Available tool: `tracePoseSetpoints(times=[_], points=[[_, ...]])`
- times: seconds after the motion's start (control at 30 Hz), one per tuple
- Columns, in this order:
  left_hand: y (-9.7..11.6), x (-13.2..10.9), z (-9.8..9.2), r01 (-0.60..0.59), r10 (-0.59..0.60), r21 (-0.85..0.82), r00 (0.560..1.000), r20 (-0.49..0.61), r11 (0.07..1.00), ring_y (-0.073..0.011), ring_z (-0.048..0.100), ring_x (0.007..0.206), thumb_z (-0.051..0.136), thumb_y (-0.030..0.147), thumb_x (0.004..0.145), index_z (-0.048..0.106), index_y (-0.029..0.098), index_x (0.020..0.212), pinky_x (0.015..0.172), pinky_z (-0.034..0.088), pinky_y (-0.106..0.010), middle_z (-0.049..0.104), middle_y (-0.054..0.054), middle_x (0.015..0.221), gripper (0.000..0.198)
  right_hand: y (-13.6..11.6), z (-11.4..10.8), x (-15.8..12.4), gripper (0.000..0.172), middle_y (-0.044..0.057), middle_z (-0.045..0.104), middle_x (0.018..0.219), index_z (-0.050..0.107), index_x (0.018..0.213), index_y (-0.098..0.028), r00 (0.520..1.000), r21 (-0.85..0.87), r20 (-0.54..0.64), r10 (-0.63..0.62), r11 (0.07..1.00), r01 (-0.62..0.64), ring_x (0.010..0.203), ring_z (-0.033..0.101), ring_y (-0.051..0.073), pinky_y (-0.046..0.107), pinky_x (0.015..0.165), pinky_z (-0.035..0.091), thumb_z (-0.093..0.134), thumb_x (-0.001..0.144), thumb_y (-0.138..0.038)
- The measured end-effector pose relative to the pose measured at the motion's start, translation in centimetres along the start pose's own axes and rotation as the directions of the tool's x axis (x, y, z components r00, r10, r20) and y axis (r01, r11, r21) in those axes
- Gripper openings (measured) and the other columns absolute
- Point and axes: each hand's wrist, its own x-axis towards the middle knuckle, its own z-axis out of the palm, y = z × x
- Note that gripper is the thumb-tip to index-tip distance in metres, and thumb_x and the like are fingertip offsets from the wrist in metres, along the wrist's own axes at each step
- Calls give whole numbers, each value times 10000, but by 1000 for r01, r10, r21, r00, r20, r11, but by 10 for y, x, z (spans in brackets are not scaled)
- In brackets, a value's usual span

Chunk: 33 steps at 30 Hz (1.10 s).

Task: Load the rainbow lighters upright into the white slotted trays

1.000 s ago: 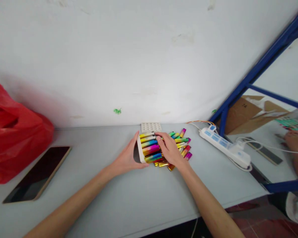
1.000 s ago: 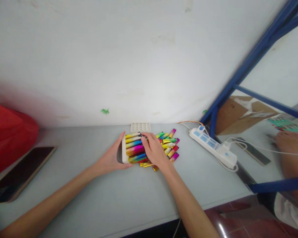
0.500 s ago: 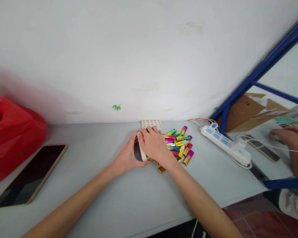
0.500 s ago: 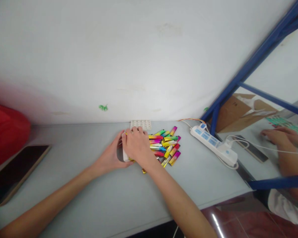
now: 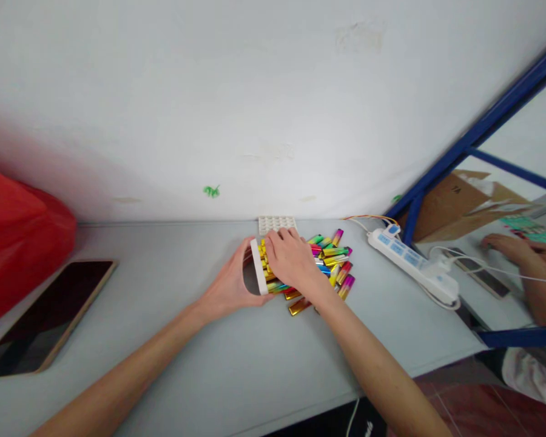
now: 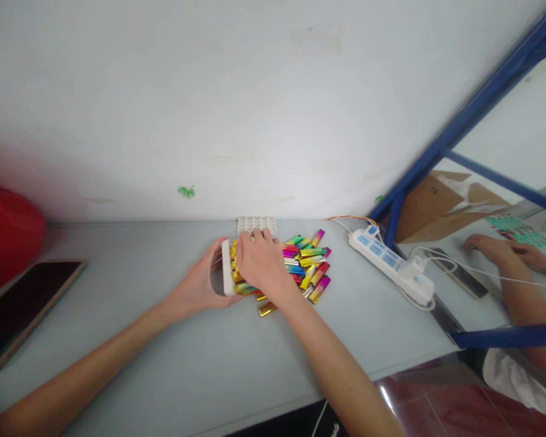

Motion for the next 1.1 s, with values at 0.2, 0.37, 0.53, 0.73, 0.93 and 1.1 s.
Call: tracePoseSetpoints(times=[0.2,0.37,0.53,0.73,0.93,1.1], points=[[-2,-4,-1,1,6,-95,998,69,996,-485,555,1523,1004,451,665,235,291,1726,1320,431,-684,537,-168,1668,1320,31,3,-5,386,153,764,1219,721,1194,-186,1000,-14,-20,-10,1000,9,1193,658,317,445,1072,497,350,1203,-293],[-3,-5,-1,-1,7,-95,998,60,996,-479,577,1505,1025,481,670,237,323,1718,1308,438,-700,547,-173,1658,1321,66,17,-11,439,120,771,1043,708,1052,-188,994,79,-111,-14,997,23,1019,702,271,369,960,479,307,1219,-249],[-6,-5,-1,18,-12,-109,998,60,994,-477,580,1506,1027,477,668,237,370,1700,1294,449,-726,545,-151,1659,1305,83,28,-18,449,91,752,924,698,939,-208,985,68,-149,-90,993,101,942,683,269,376,930,462,349,1215,-265],[-2,-5,-3,34,-26,-136,998,65,990,-491,584,1504,1023,441,661,274,372,1696,1300,462,-706,561,-128,1659,1280,97,25,-20,364,74,730,941,703,883,-217,979,148,-191,-76,983,105,925,670,247,370,901,473,475,1167,-239],[2,-4,-2,59,-53,-130,997,51,990,-480,589,1508,1030,491,636,272,355,1713,1294,471,-696,567,-148,1660,1324,102,18,-22,347,100,742,1020,724,899,-209,968,214,-249,-23,974,78,999,683,276,420,968,508,470,1135,-194],[5,-4,-3,103,-95,-123,993,65,987,-445,603,1503,1023,482,637,278,278,1724,1302,480,-627,568,-165,1667,1333,56,17,-29,338,131,752,1283,733,1257,-203,928,369,-371,-30,912,177,1238,674,292,475,1144,513,420,1176,-303]])
